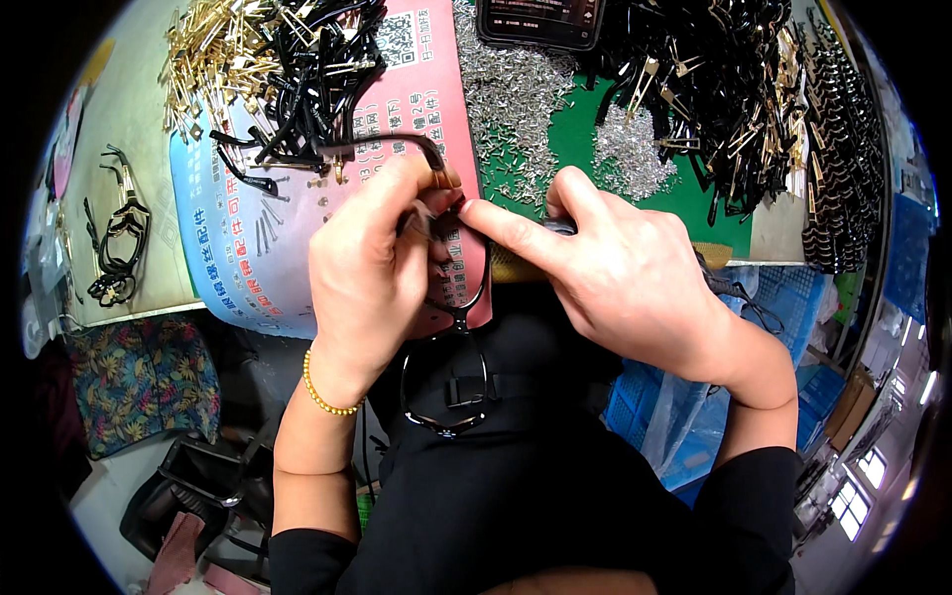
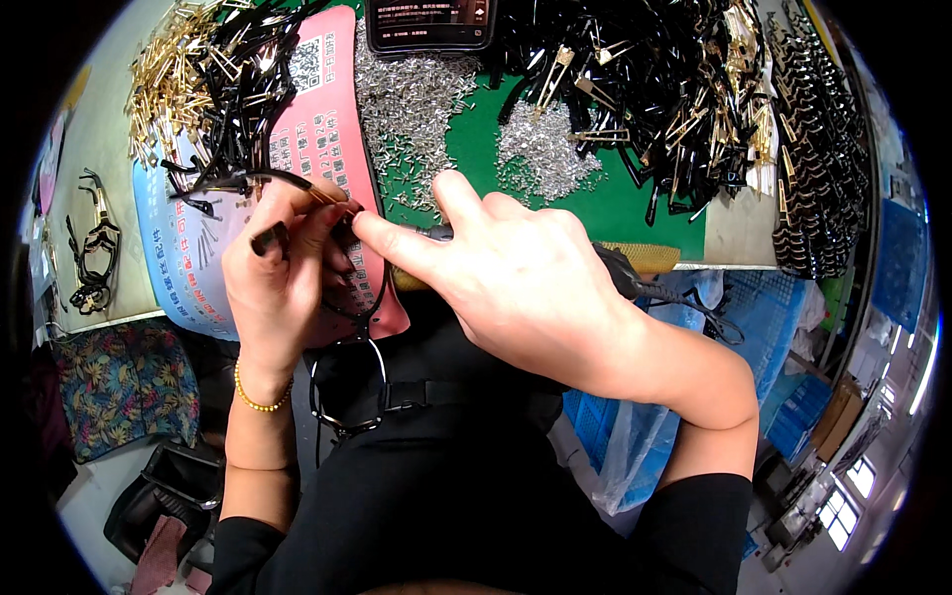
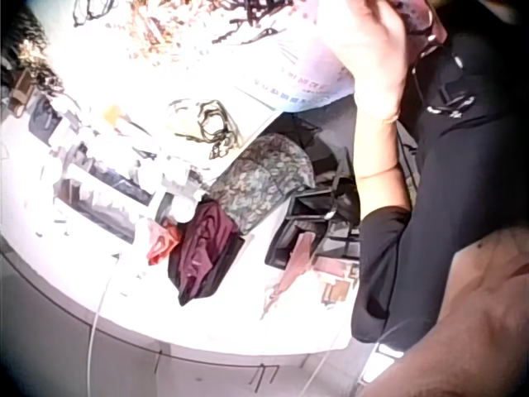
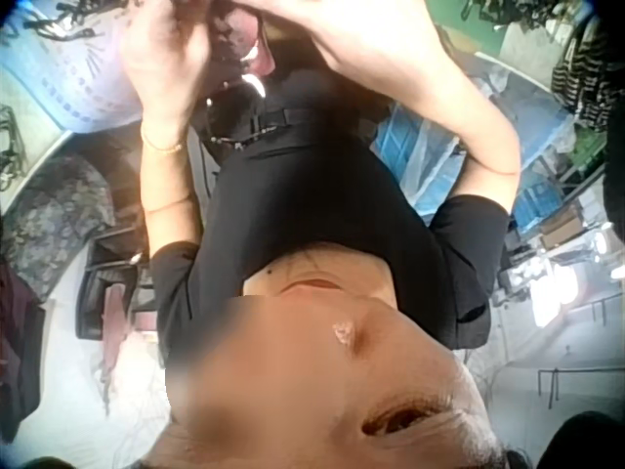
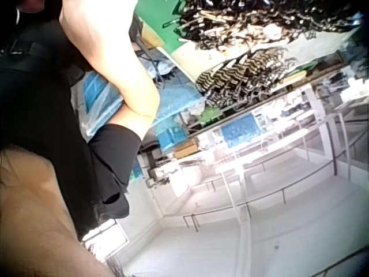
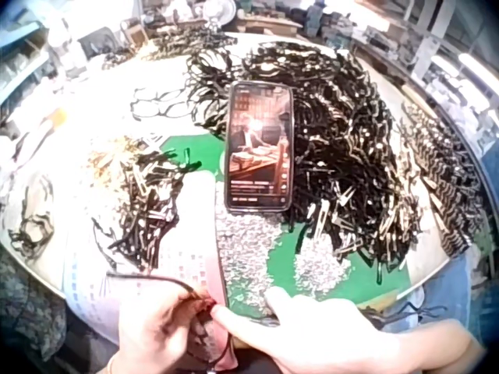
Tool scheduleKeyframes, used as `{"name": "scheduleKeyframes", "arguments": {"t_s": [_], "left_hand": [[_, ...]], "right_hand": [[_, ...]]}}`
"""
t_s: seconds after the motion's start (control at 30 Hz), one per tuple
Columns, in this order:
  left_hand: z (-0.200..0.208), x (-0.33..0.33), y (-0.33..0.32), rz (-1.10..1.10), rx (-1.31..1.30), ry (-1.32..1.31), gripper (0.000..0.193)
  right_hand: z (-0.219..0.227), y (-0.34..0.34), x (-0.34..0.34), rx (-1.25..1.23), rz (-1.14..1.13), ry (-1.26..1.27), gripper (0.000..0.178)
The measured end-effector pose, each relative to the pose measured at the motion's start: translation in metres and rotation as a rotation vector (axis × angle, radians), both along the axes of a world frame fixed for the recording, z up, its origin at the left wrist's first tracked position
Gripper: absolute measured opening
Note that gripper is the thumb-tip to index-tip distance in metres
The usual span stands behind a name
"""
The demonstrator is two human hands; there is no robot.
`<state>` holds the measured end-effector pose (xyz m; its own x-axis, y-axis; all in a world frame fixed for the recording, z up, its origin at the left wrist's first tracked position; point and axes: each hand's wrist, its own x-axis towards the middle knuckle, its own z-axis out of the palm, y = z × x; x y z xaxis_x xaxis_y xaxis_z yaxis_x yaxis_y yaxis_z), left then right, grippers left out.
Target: The person assembles eyeglasses by hand, inserting small metal components into the black frames and using a wooden comb to press and secure the parts. The person handles multiple frames sequentially, placing finished units aside on the table.
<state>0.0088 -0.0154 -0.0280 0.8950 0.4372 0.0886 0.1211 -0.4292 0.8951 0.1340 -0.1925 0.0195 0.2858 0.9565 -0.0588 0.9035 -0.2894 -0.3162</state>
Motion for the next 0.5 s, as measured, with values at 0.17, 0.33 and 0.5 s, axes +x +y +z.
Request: {"name": "scheduleKeyframes", "arguments": {"t_s": [0.17, 0.33, 0.5], "left_hand": [[0.007, 0.002, 0.001, -0.019, -0.046, 0.063, 0.029], [0.008, 0.004, 0.002, -0.025, -0.094, 0.065, 0.030], [0.006, 0.003, 0.001, -0.006, -0.140, 0.053, 0.031]], "right_hand": [[-0.003, -0.001, -0.006, -0.011, -0.001, -0.097, 0.064], [-0.016, -0.002, -0.005, 0.098, 0.060, -0.393, 0.049], [-0.017, 0.006, 0.004, 0.073, 0.080, -0.408, 0.053]]}}
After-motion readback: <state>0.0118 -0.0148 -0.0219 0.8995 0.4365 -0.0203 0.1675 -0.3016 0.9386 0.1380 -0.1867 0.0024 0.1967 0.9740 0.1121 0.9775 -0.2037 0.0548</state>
